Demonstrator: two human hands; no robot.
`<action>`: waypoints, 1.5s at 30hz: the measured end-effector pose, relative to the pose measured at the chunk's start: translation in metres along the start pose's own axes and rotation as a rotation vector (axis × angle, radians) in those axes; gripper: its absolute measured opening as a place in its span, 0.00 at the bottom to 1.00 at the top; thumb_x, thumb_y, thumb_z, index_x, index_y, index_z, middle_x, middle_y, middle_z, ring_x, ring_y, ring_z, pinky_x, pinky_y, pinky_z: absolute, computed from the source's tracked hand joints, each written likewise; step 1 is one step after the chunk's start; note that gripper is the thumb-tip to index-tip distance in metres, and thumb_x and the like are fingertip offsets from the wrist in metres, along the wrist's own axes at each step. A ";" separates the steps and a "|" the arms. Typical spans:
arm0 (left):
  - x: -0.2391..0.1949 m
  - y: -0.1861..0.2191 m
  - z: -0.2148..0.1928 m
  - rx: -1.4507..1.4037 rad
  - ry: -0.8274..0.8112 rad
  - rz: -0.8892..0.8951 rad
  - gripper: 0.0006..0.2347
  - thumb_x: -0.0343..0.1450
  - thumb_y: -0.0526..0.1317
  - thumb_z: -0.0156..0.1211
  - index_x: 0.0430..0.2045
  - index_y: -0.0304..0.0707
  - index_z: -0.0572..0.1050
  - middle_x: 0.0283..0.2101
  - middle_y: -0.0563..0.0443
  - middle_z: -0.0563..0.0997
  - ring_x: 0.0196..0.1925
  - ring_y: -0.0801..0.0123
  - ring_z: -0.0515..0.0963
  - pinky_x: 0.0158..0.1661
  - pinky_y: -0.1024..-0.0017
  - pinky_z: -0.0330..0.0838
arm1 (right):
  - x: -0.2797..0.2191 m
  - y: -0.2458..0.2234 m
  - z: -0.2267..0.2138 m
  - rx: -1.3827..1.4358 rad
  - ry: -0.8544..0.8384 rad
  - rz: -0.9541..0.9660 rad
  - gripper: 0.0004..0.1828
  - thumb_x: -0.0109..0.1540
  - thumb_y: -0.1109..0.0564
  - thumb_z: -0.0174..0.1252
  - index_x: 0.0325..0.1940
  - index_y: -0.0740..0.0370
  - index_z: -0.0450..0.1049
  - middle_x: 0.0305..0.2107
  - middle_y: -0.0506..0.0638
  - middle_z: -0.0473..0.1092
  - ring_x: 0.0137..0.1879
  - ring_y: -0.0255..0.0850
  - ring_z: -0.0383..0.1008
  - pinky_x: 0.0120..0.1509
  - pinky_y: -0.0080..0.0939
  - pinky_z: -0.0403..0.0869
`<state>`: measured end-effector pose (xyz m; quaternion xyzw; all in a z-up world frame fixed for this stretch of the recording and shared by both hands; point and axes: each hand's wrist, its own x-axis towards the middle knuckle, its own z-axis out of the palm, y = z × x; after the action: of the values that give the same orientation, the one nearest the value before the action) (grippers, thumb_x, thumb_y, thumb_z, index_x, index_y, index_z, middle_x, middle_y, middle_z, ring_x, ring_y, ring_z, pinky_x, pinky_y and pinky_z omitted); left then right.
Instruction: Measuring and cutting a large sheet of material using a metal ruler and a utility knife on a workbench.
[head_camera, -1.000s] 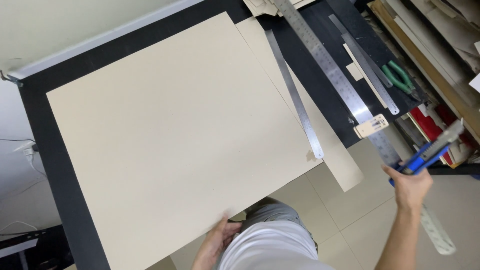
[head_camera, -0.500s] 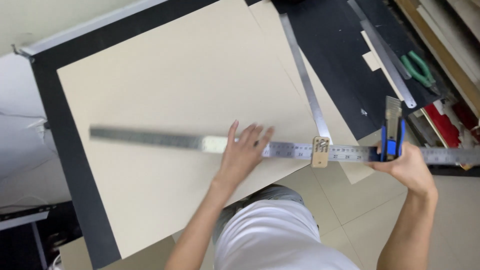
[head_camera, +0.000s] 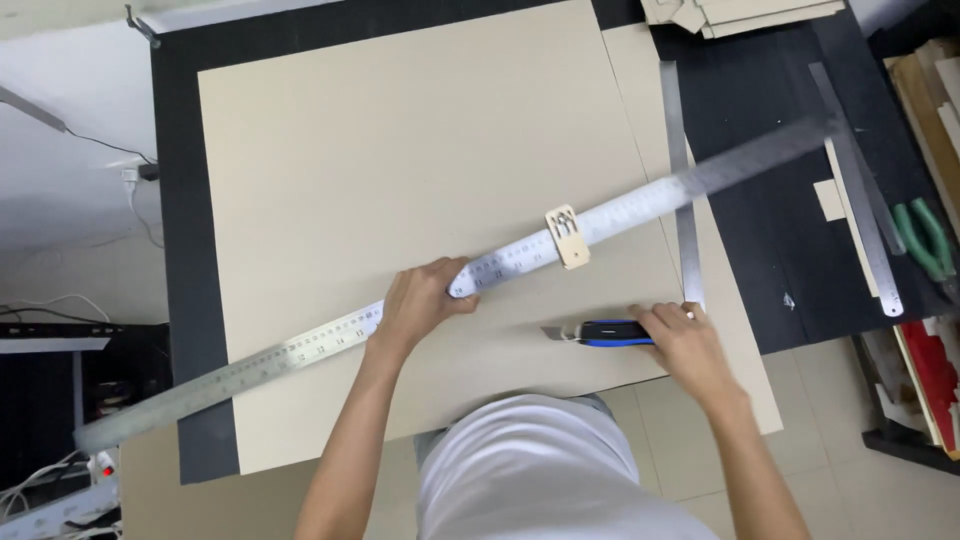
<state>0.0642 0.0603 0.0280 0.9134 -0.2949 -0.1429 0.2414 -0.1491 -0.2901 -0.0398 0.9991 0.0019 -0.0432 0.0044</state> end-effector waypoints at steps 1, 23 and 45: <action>0.001 -0.001 -0.007 -0.003 -0.003 -0.008 0.22 0.62 0.54 0.70 0.48 0.49 0.79 0.37 0.53 0.86 0.41 0.62 0.85 0.39 0.64 0.80 | 0.003 -0.005 0.001 0.002 -0.007 -0.006 0.30 0.50 0.49 0.70 0.56 0.40 0.71 0.37 0.36 0.74 0.51 0.31 0.74 0.65 0.40 0.62; -0.022 0.063 -0.041 0.021 -0.179 0.134 0.20 0.66 0.47 0.66 0.50 0.38 0.78 0.37 0.44 0.85 0.39 0.54 0.85 0.36 0.60 0.80 | 0.097 -0.050 -0.090 -0.054 0.289 0.005 0.21 0.69 0.40 0.51 0.27 0.51 0.69 0.16 0.44 0.63 0.33 0.38 0.69 0.50 0.38 0.60; -0.036 0.039 -0.066 -0.112 -0.206 0.351 0.17 0.59 0.47 0.70 0.40 0.45 0.83 0.23 0.49 0.83 0.23 0.57 0.81 0.27 0.64 0.75 | 0.074 -0.028 -0.135 -0.195 0.065 -0.892 0.19 0.71 0.45 0.40 0.30 0.52 0.65 0.20 0.47 0.61 0.37 0.44 0.63 0.50 0.44 0.64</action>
<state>0.0438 0.0784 0.1082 0.8138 -0.4640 -0.2076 0.2815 -0.0640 -0.2602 0.0882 0.8964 0.4361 -0.0091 0.0793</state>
